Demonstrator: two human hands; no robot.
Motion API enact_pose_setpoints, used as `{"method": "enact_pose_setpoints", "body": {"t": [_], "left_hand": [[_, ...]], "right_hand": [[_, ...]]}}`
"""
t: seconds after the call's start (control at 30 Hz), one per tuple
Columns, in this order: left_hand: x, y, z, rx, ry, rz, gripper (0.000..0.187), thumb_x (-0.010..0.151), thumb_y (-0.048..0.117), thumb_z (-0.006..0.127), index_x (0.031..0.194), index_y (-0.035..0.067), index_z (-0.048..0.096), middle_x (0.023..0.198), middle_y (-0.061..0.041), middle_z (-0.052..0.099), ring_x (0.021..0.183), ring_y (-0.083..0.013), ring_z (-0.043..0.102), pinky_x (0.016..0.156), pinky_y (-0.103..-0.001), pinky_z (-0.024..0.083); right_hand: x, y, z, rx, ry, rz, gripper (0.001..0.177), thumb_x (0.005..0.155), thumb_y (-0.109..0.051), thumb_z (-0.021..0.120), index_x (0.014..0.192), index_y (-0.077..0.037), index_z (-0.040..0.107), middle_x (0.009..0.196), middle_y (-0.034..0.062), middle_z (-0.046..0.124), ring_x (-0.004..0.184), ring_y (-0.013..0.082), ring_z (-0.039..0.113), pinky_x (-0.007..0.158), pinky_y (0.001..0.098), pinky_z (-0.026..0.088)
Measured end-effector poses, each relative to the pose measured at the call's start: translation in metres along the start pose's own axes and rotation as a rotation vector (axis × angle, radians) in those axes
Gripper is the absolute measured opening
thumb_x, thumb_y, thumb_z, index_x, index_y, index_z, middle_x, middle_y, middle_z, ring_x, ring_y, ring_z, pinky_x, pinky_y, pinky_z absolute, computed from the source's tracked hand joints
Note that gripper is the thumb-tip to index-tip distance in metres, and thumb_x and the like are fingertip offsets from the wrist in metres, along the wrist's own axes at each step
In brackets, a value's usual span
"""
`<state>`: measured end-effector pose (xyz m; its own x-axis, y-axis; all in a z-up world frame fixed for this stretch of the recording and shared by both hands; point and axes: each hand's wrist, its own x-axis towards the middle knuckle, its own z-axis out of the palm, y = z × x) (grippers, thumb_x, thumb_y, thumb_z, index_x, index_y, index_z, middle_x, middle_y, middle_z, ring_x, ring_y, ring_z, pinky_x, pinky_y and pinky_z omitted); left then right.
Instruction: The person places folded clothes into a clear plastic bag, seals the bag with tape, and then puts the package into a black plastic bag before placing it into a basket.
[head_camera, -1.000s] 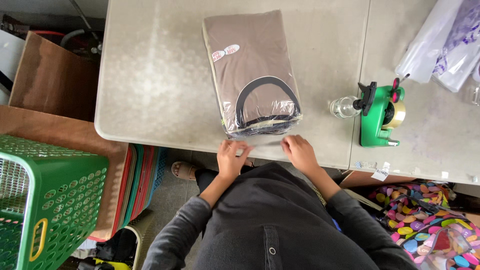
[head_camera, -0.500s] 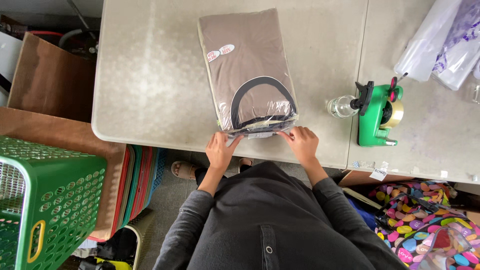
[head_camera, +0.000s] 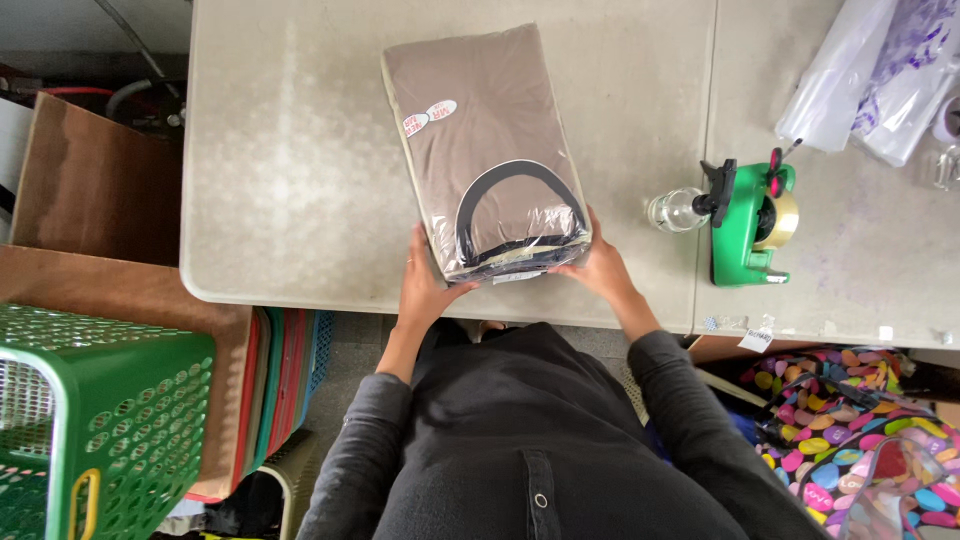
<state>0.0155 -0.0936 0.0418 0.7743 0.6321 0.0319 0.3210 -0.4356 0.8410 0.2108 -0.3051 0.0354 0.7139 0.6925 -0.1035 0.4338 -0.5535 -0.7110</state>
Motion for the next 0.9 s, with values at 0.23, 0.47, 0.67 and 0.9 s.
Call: {"method": "enact_pose_setpoints", "body": {"t": [0.23,0.47,0.67,0.9], "left_hand": [[0.014,-0.022,-0.043,-0.081,-0.29,-0.121,0.123,0.059,0.035,0.085,0.149,0.016,0.004,0.148,-0.021,0.022,0.128,-0.0438,0.033,0.104,-0.053,0.035],[0.095,-0.071,-0.059,-0.45,-0.214,-0.376,0.078,0.091,0.066,0.032,0.149,0.021,0.007,0.146,-0.017,0.03,0.126,-0.0398,0.041,0.091,-0.054,0.044],[0.147,-0.054,-0.01,-0.402,-0.389,-0.769,0.11,0.072,0.081,0.057,0.149,0.016,0.011,0.148,-0.023,0.023,0.132,-0.0439,0.03,0.104,-0.06,0.031],[0.103,-0.001,-0.036,-0.438,-0.321,-0.894,0.104,0.07,0.072,0.062,0.147,0.018,0.017,0.146,-0.024,0.025,0.135,-0.0421,0.026,0.109,-0.057,0.026]], "right_hand": [[-0.015,-0.008,0.014,0.054,-0.125,0.017,0.073,0.075,-0.012,0.07,0.137,0.003,0.035,0.089,0.0213,0.068,0.086,0.0332,0.067,0.074,0.0425,0.056],[0.056,-0.045,0.014,0.797,0.079,0.574,0.052,0.096,-0.049,0.045,0.138,-0.019,0.039,0.132,0.024,0.046,0.113,0.0433,0.051,0.088,0.0528,0.046],[0.06,-0.153,-0.01,0.841,0.086,0.738,0.104,0.076,-0.069,0.057,0.145,-0.001,0.02,0.15,0.0209,0.016,0.139,0.0349,0.015,0.115,0.0447,0.011],[0.003,-0.077,0.037,0.745,0.148,0.863,0.098,0.078,-0.072,0.056,0.144,-0.006,0.029,0.147,0.0213,0.028,0.138,0.0353,0.021,0.113,0.0467,0.017]]}}
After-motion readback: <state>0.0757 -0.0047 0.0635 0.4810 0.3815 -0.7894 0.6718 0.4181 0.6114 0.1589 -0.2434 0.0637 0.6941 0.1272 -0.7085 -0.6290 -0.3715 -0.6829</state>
